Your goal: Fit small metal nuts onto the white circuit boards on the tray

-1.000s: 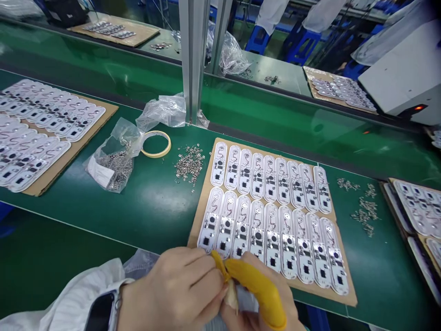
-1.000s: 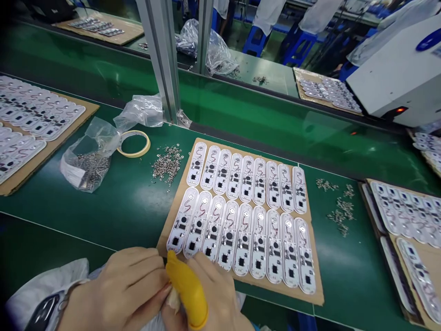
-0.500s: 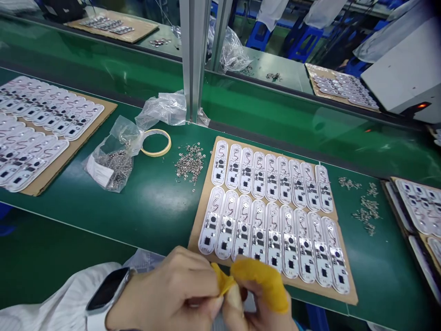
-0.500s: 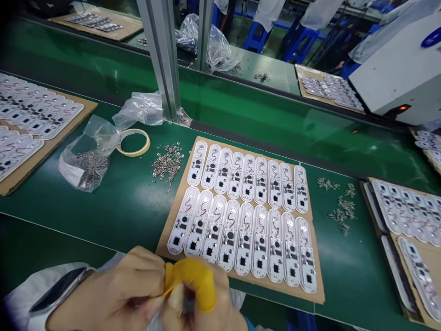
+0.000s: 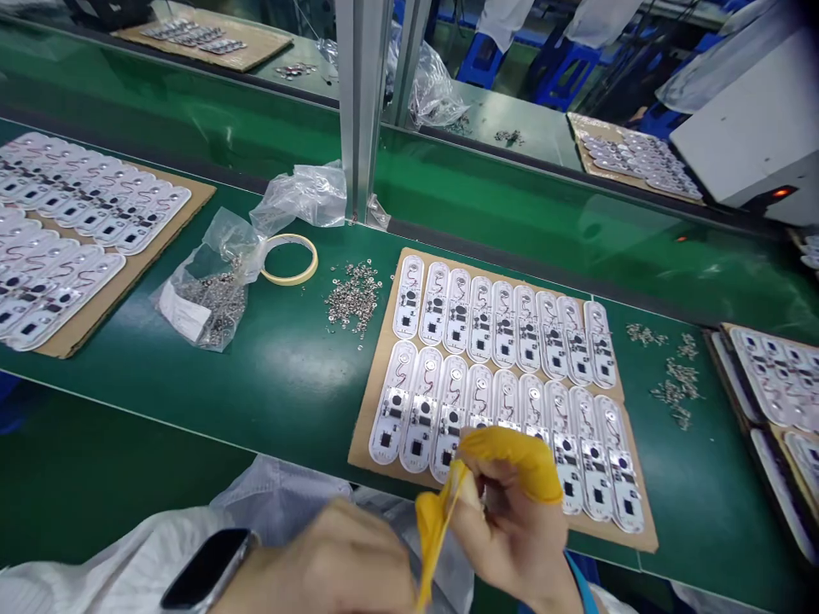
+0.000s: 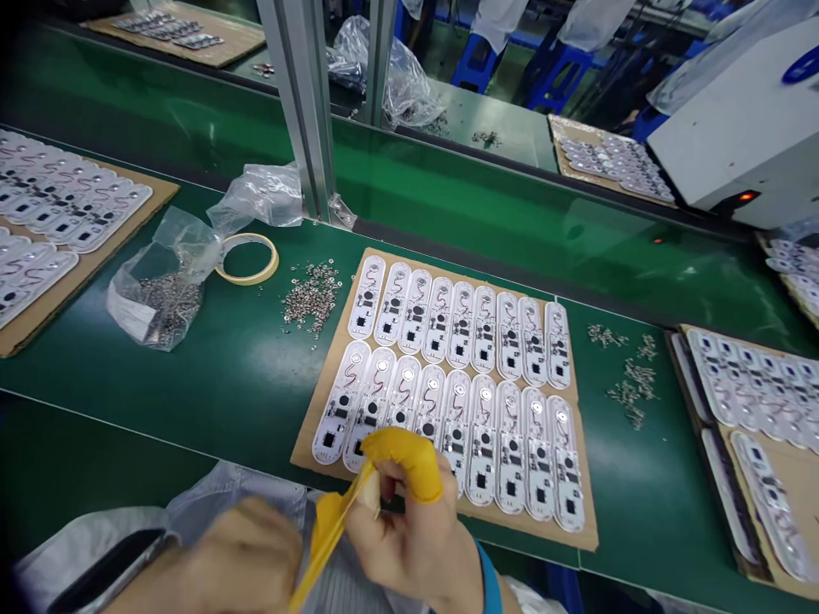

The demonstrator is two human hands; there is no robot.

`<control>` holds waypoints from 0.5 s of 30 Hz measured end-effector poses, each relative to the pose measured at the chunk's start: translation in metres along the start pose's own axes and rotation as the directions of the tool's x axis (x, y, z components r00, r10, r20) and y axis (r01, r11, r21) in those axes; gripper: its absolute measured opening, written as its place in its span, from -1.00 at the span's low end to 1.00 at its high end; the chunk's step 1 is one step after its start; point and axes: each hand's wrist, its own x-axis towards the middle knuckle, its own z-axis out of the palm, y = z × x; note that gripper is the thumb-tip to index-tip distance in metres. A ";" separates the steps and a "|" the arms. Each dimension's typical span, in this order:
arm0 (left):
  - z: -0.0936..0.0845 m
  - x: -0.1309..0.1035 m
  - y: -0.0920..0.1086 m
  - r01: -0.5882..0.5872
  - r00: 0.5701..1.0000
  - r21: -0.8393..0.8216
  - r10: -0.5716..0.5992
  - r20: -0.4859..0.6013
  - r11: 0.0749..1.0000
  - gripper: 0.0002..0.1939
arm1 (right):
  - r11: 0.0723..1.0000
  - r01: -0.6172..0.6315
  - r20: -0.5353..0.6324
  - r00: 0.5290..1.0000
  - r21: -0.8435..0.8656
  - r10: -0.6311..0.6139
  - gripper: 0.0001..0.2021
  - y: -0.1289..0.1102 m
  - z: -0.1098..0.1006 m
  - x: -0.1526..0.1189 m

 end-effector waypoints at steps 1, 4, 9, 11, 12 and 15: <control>0.001 0.001 -0.001 0.062 0.994 0.005 -0.061 -0.086 0.998 -0.57 | 0.999 -0.034 0.053 0.998 0.027 0.033 -0.89 -0.002 -0.004 -0.001; 0.000 0.005 -0.004 0.191 0.968 0.021 -0.185 -0.170 0.981 -0.58 | 0.984 -0.091 0.190 0.980 0.152 0.062 -0.86 -0.008 -0.012 -0.004; -0.009 0.011 -0.005 0.158 0.973 -0.029 -0.160 -0.168 0.987 -0.66 | 0.950 -0.116 0.236 0.971 0.289 0.047 -0.88 -0.006 -0.018 -0.001; -0.009 0.013 -0.005 0.163 0.970 -0.052 -0.170 -0.173 0.985 -0.69 | 0.919 -0.146 0.283 0.958 0.366 0.039 -0.86 -0.005 -0.020 0.001; -0.009 0.014 -0.005 0.170 0.969 -0.051 -0.177 -0.173 0.984 -0.70 | 0.898 -0.162 0.296 0.954 0.410 0.037 -0.82 -0.006 -0.020 0.003; -0.006 0.015 -0.005 0.161 0.972 0.026 -0.154 -0.178 0.987 -0.71 | 0.849 -0.260 0.300 0.946 0.460 0.127 -0.70 -0.010 -0.021 0.006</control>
